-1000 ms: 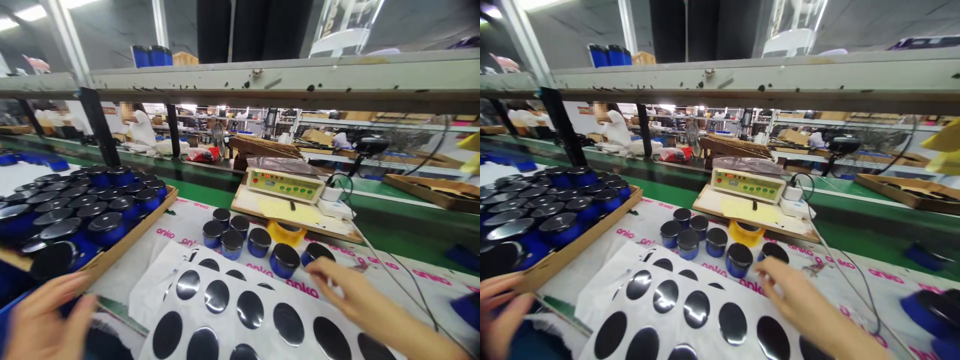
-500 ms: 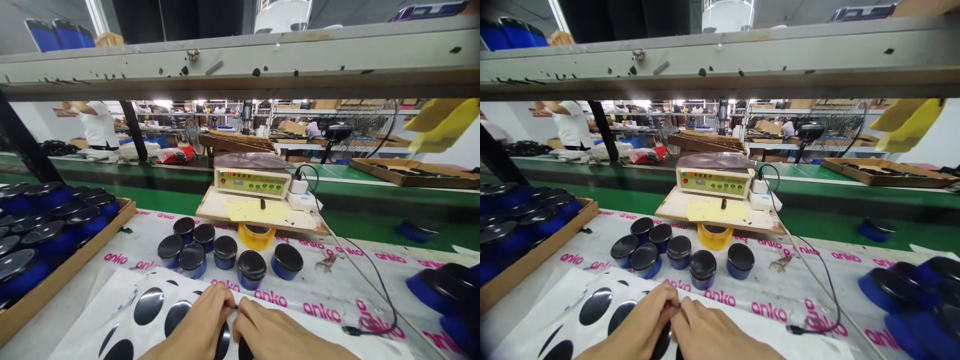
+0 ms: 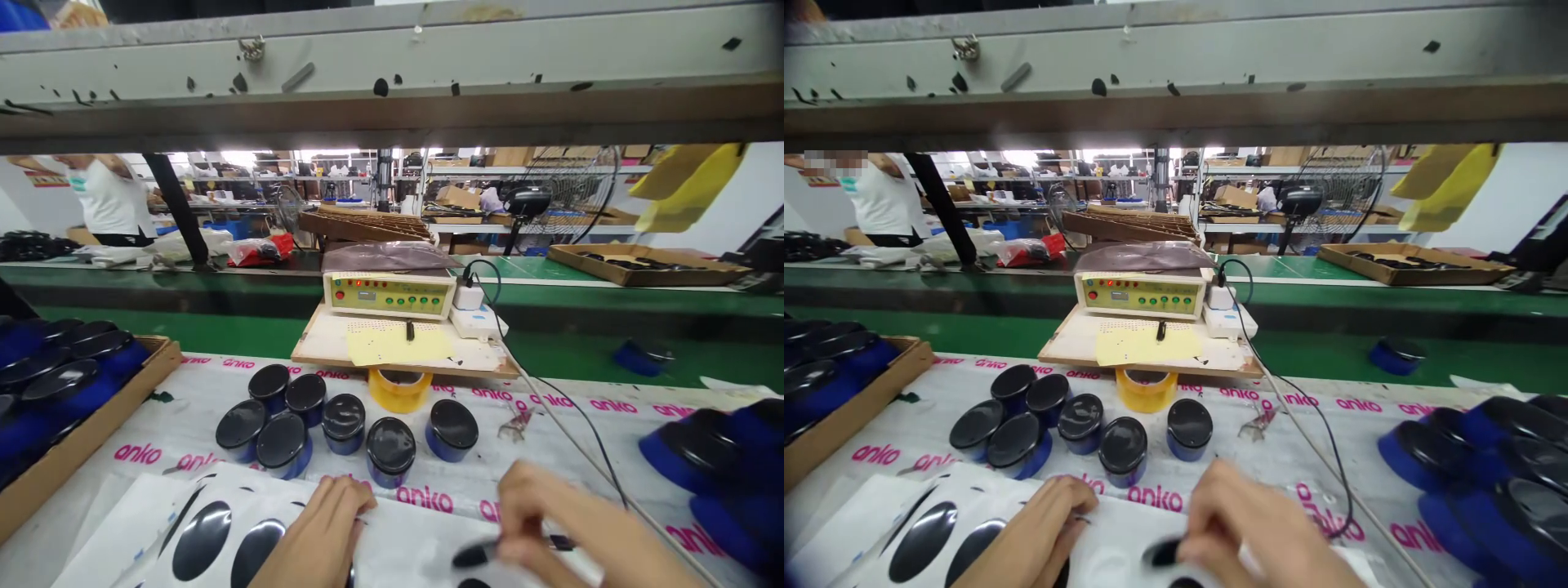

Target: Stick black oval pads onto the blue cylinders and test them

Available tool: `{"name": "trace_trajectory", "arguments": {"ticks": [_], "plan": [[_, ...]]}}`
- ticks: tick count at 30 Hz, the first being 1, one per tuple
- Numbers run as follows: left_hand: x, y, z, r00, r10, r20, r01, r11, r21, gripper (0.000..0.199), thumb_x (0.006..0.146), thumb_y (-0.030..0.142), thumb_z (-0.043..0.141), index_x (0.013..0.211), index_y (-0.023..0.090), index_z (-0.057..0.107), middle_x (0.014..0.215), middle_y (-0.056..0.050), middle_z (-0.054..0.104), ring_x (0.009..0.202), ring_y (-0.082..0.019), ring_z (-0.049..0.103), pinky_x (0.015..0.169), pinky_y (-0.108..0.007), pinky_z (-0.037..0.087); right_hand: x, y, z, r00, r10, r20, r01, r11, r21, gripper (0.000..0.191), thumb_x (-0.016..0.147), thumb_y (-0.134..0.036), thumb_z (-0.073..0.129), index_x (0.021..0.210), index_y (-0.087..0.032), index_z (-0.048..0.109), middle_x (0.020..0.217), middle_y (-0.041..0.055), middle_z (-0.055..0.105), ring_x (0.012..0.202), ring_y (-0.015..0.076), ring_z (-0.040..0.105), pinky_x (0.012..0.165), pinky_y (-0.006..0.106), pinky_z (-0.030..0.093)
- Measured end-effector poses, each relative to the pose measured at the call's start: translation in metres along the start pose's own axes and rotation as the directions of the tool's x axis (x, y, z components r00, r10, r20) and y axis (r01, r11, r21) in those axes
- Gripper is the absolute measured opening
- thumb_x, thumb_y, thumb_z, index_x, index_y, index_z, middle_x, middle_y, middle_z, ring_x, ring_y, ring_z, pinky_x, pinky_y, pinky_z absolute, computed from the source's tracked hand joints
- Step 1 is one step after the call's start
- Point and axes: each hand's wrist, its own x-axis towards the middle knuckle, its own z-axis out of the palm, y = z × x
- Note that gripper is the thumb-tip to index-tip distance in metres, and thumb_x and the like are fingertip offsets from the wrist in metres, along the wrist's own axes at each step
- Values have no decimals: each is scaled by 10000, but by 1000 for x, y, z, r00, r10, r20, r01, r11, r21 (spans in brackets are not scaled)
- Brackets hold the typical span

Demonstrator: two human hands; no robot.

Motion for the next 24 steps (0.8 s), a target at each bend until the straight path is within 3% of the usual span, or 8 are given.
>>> {"name": "trace_trajectory", "arguments": {"ticks": [1,3,5,8,10,12,16,24], "plan": [[11,8,-4,998,48,35,-49,999,4,308,849,20,380,1041,222,512,949,-48,636,866,-199,595,777,-311,489,-2,10,-9,985,139,-100,-128,985,117,187,902,-359,547,759,-240,569,704,-11,595,602,137,561,519,215,443],[43,26,-9,977,170,128,-174,985,21,289,882,101,434,1145,201,502,1067,-75,624,986,-234,571,853,-353,478,-2,31,-20,898,370,-239,-276,895,350,257,839,-467,611,746,-229,587,633,-2,572,575,153,537,492,232,426],[79,40,-7,976,141,164,-154,985,73,296,890,255,531,1170,162,518,1131,-112,602,1031,-289,542,888,-440,458,2,49,-17,822,500,-273,-286,777,561,327,781,-521,659,713,-208,592,589,-3,545,553,145,497,497,238,412],[122,45,9,974,2,225,-22,996,84,593,711,554,707,1089,115,579,1080,-151,623,1031,-355,527,885,-499,446,10,68,2,757,601,-257,-225,609,761,352,747,-539,685,729,-196,609,680,6,562,635,148,498,593,256,440],[133,41,20,963,-25,269,14,999,43,595,636,558,765,1018,132,602,1008,-129,649,1011,-352,539,891,-501,437,12,74,17,722,649,-241,-225,549,805,360,743,-554,679,749,-200,610,744,10,563,708,164,503,669,282,452],[134,35,27,956,-18,293,31,999,-40,564,624,461,805,1049,162,586,1005,-98,654,990,-327,562,879,-476,447,13,76,28,699,677,-232,-259,541,800,387,738,-581,664,740,-201,596,760,14,555,758,183,498,732,311,447],[127,29,27,928,-7,372,80,980,-180,627,650,300,790,1198,237,492,1078,-61,652,958,-293,615,789,-403,498,16,78,40,709,660,-247,-274,581,766,400,759,-591,640,745,-198,559,773,7,521,777,173,467,729,284,414],[129,29,31,899,-64,432,133,982,-131,690,645,333,798,1235,255,448,1083,-55,663,947,-322,615,769,-430,509,22,72,41,736,587,-338,-303,731,612,421,785,-577,603,619,-209,485,770,14,470,718,162,465,647,254,417]]}}
